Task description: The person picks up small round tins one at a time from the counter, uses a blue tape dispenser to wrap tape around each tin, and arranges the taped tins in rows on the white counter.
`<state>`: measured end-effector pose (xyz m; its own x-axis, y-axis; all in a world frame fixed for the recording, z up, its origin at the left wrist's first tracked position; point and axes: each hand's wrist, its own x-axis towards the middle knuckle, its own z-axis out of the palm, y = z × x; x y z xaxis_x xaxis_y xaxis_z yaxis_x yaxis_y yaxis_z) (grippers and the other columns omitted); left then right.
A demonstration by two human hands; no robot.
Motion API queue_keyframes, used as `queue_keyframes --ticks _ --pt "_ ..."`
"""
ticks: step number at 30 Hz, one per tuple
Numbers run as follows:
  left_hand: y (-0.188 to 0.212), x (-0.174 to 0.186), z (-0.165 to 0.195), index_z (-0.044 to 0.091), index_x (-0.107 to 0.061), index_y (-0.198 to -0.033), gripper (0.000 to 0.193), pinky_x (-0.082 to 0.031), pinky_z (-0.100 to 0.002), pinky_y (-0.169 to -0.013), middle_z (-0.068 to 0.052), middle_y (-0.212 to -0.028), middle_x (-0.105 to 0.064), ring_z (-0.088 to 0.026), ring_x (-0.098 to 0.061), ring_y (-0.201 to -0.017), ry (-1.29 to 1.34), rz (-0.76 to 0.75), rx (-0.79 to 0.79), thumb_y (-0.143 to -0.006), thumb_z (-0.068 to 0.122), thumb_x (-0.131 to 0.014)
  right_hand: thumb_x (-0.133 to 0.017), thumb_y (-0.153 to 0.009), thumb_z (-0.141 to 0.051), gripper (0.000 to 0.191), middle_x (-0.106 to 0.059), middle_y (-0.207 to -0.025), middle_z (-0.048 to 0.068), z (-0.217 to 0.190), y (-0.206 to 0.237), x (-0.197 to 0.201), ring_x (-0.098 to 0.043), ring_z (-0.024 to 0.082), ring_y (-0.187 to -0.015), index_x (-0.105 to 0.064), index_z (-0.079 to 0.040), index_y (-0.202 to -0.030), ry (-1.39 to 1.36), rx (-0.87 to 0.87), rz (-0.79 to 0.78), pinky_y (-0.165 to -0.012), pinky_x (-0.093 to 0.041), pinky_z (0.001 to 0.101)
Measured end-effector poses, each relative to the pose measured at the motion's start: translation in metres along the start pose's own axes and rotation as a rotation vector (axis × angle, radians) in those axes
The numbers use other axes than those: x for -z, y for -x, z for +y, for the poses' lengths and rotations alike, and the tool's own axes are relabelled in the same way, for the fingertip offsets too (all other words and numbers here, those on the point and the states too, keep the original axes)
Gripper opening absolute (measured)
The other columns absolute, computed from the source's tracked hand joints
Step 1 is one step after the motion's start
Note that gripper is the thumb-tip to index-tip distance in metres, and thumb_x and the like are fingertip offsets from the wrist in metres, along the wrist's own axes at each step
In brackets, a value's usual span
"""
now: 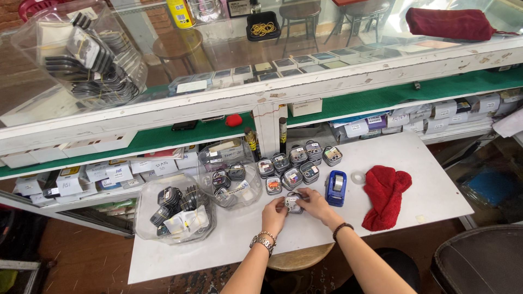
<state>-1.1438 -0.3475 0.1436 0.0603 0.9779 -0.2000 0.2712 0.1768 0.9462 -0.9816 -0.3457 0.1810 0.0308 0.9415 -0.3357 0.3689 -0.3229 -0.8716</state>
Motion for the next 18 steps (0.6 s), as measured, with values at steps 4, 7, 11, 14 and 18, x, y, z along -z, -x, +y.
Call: queue_keyframes --ticks 4,7,11,14,18 --pt "0.004 -0.007 0.004 0.002 -0.071 -0.118 0.032 -0.064 -0.03 -0.067 -0.011 -0.097 -0.078 -0.018 -0.077 -0.078 0.089 -0.031 0.039 -0.086 0.004 -0.067 -0.078 -0.083 -0.017 0.049 -0.064 -0.114 0.019 0.003 0.01 -0.01 -0.067 0.032 -0.1 -0.061 -0.006 -0.128 0.329 0.235 0.356 -0.086 -0.056 0.0386" --pt "0.005 -0.011 0.008 0.001 -0.072 -0.116 0.029 -0.062 -0.03 -0.063 -0.013 -0.092 -0.078 -0.022 -0.077 -0.072 0.099 0.02 0.149 -0.089 0.006 -0.065 -0.081 -0.08 -0.018 0.046 -0.065 -0.109 0.019 0.008 0.018 -0.015 -0.067 0.032 -0.096 -0.063 -0.004 -0.12 0.325 0.135 0.408 -0.082 -0.056 0.0396" --pt "0.005 -0.019 0.009 0.003 -0.074 -0.114 0.03 -0.061 -0.032 -0.066 -0.012 -0.092 -0.079 -0.023 -0.077 -0.076 0.049 0.021 0.138 -0.085 0.013 -0.072 -0.079 -0.084 -0.018 0.038 -0.069 -0.101 0.015 0.017 0.021 -0.013 -0.07 0.028 -0.088 -0.065 -0.005 -0.117 0.267 0.011 0.354 -0.081 -0.057 0.0388" --pt "0.003 -0.024 0.01 0.005 -0.077 -0.111 0.033 -0.058 -0.031 -0.072 -0.011 -0.092 -0.079 -0.021 -0.076 -0.081 -0.097 0.089 -0.015 -0.082 0.02 -0.077 -0.074 -0.087 -0.012 0.031 -0.07 -0.099 0.011 0.022 0.021 -0.008 -0.07 0.023 -0.085 -0.066 -0.004 -0.117 0.192 0.001 0.382 -0.077 -0.058 0.0363" --pt "0.005 -0.035 0.016 0.003 -0.065 -0.119 0.048 -0.058 -0.031 -0.073 -0.011 -0.097 -0.076 -0.021 -0.074 -0.085 0.047 0.128 0.028 -0.08 0.026 -0.081 -0.069 -0.09 -0.007 0.029 -0.072 -0.097 0.009 0.029 0.026 -0.002 -0.07 0.018 -0.083 -0.067 -0.002 -0.119 -0.227 -0.077 0.314 -0.074 -0.059 0.0314"
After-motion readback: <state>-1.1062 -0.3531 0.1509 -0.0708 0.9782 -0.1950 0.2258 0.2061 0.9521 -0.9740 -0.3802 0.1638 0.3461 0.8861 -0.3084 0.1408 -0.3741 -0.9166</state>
